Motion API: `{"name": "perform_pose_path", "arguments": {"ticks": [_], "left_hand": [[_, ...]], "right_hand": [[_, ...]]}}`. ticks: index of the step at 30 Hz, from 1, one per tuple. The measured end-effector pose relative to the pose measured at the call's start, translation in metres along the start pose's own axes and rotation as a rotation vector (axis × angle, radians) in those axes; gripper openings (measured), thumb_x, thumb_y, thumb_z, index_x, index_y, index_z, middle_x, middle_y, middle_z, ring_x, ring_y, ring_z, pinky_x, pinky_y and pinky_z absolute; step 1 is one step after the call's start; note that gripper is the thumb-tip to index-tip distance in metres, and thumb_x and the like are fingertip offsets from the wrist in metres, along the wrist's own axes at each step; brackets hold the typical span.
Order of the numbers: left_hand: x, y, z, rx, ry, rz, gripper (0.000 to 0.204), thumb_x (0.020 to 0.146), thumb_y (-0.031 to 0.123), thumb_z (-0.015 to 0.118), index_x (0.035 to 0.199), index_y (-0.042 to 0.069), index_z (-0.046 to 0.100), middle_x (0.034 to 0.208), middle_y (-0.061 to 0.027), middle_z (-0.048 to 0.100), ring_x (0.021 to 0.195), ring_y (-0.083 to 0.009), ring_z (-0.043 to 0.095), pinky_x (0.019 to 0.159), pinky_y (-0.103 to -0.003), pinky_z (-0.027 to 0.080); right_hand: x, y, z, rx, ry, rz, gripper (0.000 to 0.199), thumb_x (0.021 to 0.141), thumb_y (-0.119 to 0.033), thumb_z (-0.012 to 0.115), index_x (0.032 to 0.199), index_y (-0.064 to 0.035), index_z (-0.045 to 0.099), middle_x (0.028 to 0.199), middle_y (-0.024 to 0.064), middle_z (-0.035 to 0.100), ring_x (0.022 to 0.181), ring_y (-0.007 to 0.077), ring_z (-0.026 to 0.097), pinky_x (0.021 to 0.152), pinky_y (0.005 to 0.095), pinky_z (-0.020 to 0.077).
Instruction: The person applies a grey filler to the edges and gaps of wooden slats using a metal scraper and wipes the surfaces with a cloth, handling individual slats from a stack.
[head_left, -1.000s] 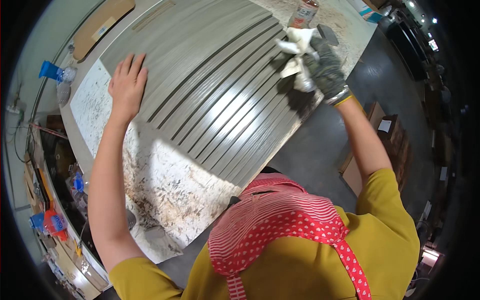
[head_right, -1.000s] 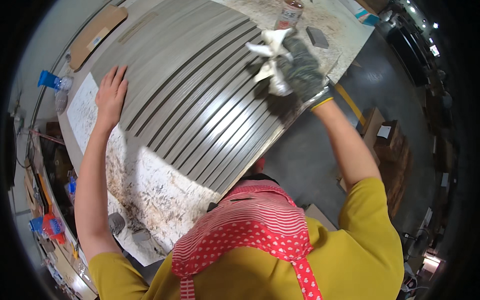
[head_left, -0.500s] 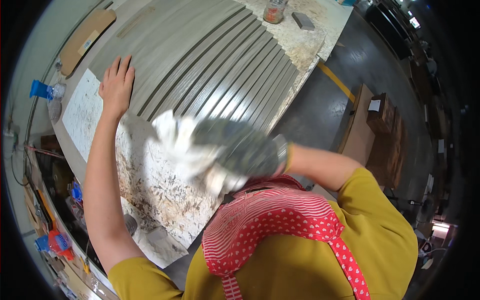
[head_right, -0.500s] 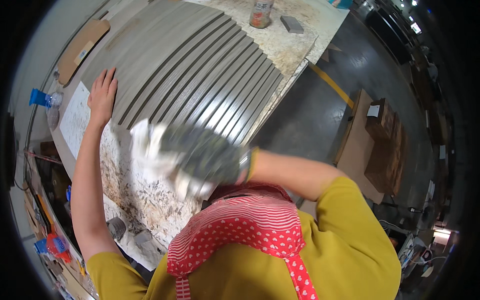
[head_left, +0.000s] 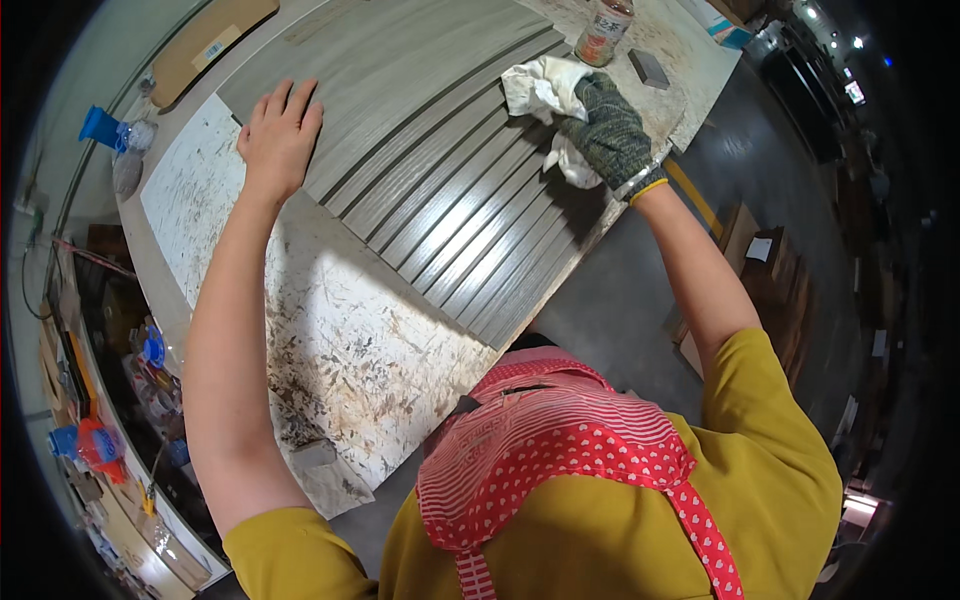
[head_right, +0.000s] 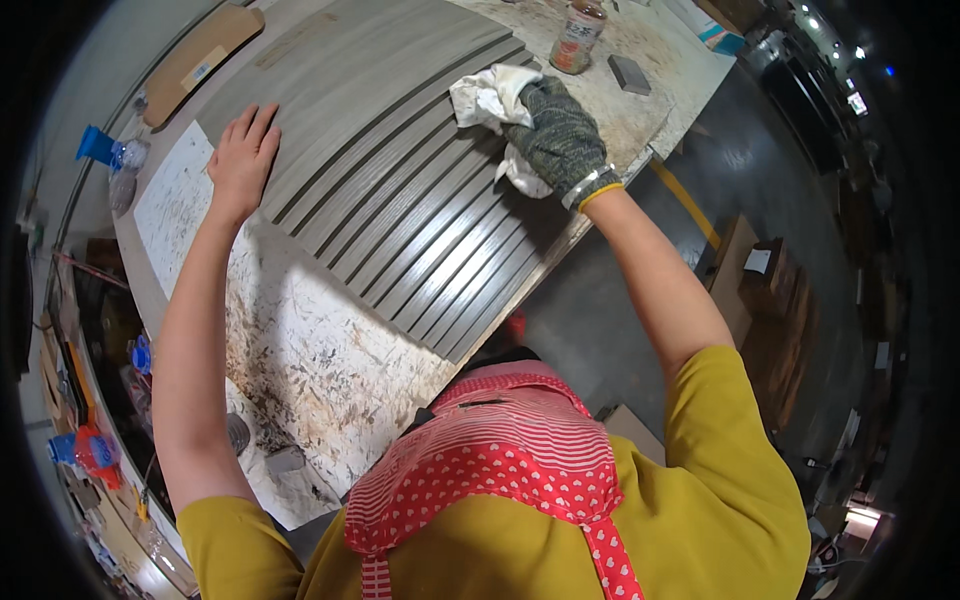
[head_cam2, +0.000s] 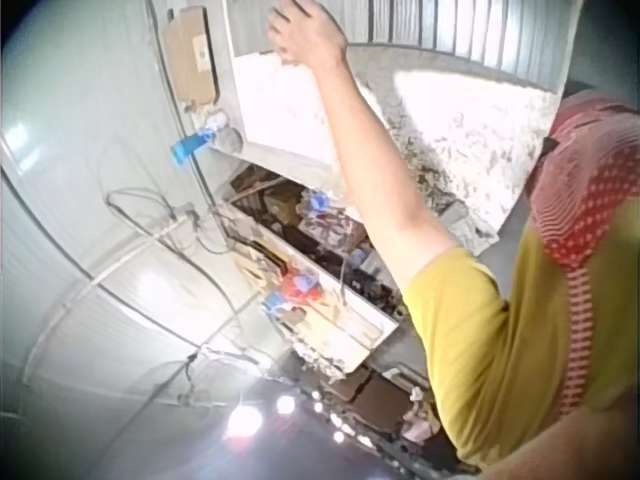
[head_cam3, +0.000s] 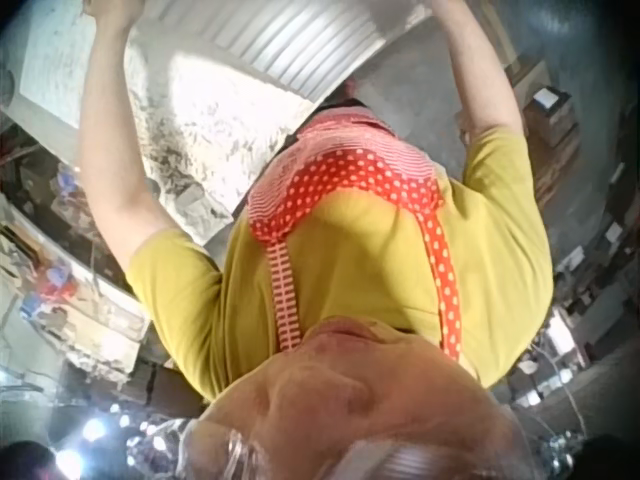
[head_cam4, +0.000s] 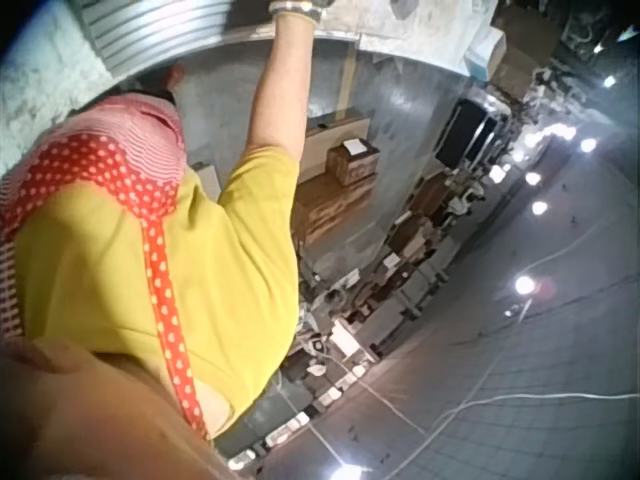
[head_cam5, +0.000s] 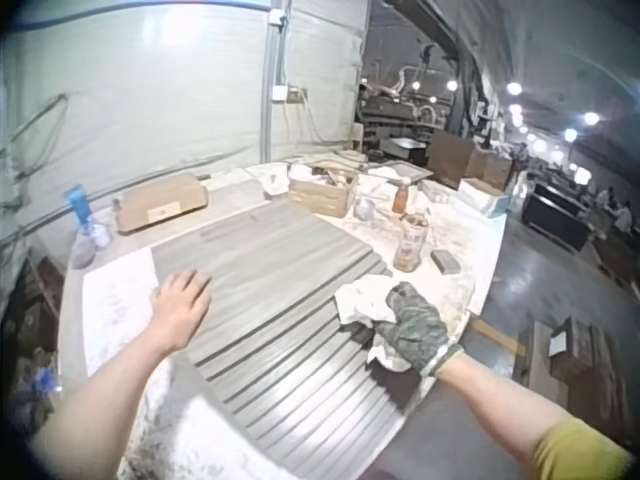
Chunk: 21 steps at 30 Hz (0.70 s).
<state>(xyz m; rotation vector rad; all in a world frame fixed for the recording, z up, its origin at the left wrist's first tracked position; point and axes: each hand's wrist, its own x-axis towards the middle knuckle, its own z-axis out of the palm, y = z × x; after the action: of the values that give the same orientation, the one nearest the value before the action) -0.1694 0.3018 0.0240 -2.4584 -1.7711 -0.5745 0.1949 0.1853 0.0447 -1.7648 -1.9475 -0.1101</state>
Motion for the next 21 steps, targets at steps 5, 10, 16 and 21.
{"name": "perform_pose_path", "arguments": {"ticks": [5,10,16,21], "left_hand": [[0.005,0.007,-0.002,0.007,0.011,0.014,0.044,0.095,0.043,0.040,0.135,0.028,0.048,0.145,-0.0047,0.040,0.134,-0.0276,0.034,0.106,-0.055,0.022],[0.005,0.005,0.000,0.042,0.005,0.024,0.045,0.095,0.042,0.040,0.137,0.027,0.046,0.146,-0.0050,0.038,0.135,-0.0270,0.032,0.106,-0.055,0.022],[0.001,0.004,-0.006,0.016,-0.063,0.010,0.046,0.096,0.040,0.039,0.139,0.026,0.044,0.147,-0.0050,0.037,0.135,-0.0259,0.032,0.108,-0.053,0.020],[0.005,-0.007,0.002,0.036,-0.040,0.051,0.045,0.097,0.040,0.037,0.139,0.026,0.044,0.147,-0.0056,0.037,0.135,-0.0258,0.032,0.108,-0.053,0.019]], "right_hand": [[-0.024,-0.043,0.028,-0.075,0.016,-0.345,0.030,0.085,-0.020,0.054,0.110,-0.0050,0.061,0.109,0.0222,0.057,0.106,0.0356,0.055,0.093,0.0443,0.0428],[-0.091,-0.167,0.059,0.412,-0.015,-0.606,0.026,0.081,-0.023,0.057,0.097,-0.0033,0.060,0.088,0.0126,0.061,0.084,0.0255,0.061,0.080,0.0359,0.0499],[-0.090,-0.141,0.023,1.993,-0.471,-0.011,0.028,0.086,-0.027,0.061,0.106,-0.0075,0.065,0.094,0.0042,0.065,0.085,0.0181,0.060,0.074,0.0382,0.0510],[-0.049,-0.087,0.013,0.175,-0.393,-0.476,0.054,0.072,-0.029,0.071,0.121,-0.0142,0.057,0.115,0.0123,0.059,0.106,0.0260,0.056,0.091,0.0400,0.0448]]}}
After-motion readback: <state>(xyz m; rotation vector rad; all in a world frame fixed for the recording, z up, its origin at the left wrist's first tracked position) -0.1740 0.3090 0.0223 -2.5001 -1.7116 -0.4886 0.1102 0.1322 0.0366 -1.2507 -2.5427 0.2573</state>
